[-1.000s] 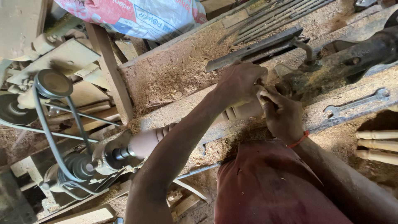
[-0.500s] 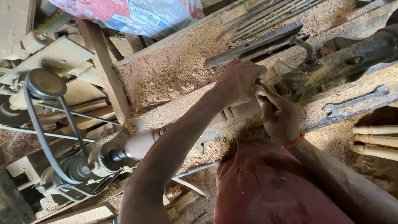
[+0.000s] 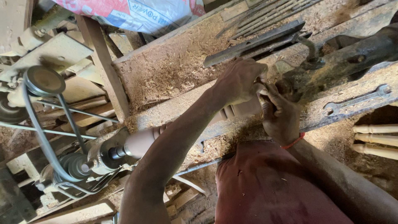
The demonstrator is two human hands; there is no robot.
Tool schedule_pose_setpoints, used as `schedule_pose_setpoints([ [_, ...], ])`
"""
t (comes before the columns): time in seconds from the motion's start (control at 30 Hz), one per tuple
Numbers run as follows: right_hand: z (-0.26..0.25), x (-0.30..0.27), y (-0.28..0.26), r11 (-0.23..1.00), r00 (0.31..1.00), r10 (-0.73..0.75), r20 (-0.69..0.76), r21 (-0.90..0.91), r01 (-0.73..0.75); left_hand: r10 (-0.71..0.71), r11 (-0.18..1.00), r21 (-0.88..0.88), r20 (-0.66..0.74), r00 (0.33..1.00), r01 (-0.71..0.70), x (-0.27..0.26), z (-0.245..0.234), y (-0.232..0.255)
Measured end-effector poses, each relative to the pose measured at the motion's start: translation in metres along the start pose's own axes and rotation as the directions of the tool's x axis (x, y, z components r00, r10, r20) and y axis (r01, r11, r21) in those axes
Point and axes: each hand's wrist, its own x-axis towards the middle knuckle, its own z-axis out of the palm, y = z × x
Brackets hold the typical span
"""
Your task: The person sands a decorative wooden post rotating on a lathe by holding sandpaper against the wood with both hands.
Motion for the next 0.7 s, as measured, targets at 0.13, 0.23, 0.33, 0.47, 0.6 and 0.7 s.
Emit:
schedule_pose_setpoints([
  [0.13, -0.0031, -0.0048, -0.0014, 0.997, 0.997, 0.066, 0.032, -0.046, -0.065, -0.012, 1.000, -0.008, 0.002, 1.000, 0.012, -0.0014, 0.0039, -0.0026],
  [0.23, -0.0012, -0.0024, -0.0056, 0.999, 0.999, -0.034, -0.025, -0.011, 0.033, 0.004, 1.000, -0.008, 0.002, 1.000, -0.003, -0.0007, 0.0016, -0.0025],
  [0.33, -0.0020, -0.0023, -0.0089, 1.000, 1.000, -0.006, -0.014, -0.027, 0.005, 0.016, 1.000, 0.016, 0.002, 1.000, -0.016, 0.0001, 0.0011, -0.0023],
  [0.47, -0.0020, -0.0026, -0.0090, 1.000, 1.000, 0.004, 0.003, -0.015, -0.004, -0.031, 0.999, 0.016, 0.035, 0.999, 0.031, -0.0012, 0.0013, -0.0023],
  [0.6, -0.0007, -0.0021, -0.0081, 0.993, 0.994, -0.103, -0.030, 0.054, 0.104, 0.013, 1.000, 0.026, -0.009, 1.000, -0.013, 0.0003, -0.0003, -0.0034],
  [0.7, -0.0008, -0.0011, -0.0090, 0.997, 0.999, -0.032, -0.031, -0.077, 0.030, 0.025, 0.998, 0.066, -0.035, 0.999, -0.023, -0.0021, -0.0029, -0.0031],
])
